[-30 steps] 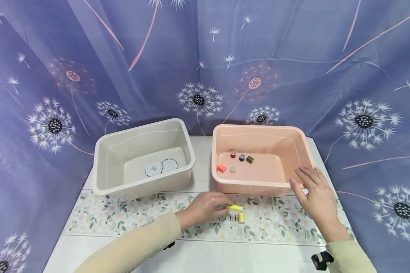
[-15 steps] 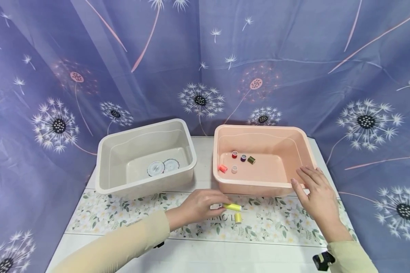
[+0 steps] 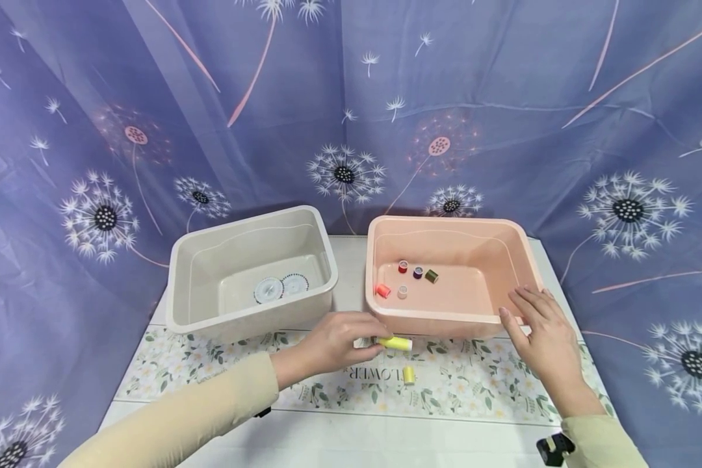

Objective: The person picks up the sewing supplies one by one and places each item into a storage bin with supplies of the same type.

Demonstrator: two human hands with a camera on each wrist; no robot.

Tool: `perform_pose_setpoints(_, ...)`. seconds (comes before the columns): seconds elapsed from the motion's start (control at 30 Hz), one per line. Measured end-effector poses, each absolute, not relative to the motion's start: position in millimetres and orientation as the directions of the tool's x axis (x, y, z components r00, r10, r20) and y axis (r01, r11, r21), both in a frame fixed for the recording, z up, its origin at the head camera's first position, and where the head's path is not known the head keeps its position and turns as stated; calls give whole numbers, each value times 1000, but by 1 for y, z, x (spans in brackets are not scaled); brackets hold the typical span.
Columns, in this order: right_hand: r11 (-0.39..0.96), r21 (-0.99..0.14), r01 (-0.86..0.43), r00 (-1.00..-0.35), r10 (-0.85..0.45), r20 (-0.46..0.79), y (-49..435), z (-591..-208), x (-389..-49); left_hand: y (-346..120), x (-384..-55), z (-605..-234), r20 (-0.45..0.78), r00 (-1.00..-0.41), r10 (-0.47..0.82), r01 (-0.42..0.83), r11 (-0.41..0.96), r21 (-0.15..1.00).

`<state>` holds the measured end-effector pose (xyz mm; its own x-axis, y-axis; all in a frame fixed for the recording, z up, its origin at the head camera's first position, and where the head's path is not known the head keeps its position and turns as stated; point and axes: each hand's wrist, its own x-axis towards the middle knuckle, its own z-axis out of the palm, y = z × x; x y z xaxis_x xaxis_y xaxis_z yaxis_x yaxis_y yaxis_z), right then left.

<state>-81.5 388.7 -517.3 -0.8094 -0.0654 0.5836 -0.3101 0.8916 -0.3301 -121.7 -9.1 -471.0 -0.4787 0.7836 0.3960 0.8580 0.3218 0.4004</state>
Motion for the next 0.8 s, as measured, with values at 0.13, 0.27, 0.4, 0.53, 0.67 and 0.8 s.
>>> perform_pose_setpoints(0.13,890,-328,-316,-806,-70,588,389,-518,-82,-8,-126,-463,417,-485,769,860,332,389)
perform_pose_setpoints(0.27,888,-326,-323,-803,-75,591,390,-519,-82,-7,-132,-457,423,-496,759,855,341,391)
perform_pose_setpoints(0.4,887,-326,-327,-801,-77,593,390,-519,-82,-3,-139,-453,435,-502,748,852,341,398)
perform_pose_setpoints(0.53,884,-329,-331,-797,-76,599,390,-520,-82,1,-147,-449,455,-506,733,854,354,381)
perform_pose_setpoints(0.67,882,-331,-335,-793,-74,605,390,-520,-81,7,-155,-443,456,-516,725,852,378,363)
perform_pose_setpoints(0.8,884,-330,-331,-796,-74,601,390,-519,-81,15,-164,-436,412,-545,730,834,420,359)
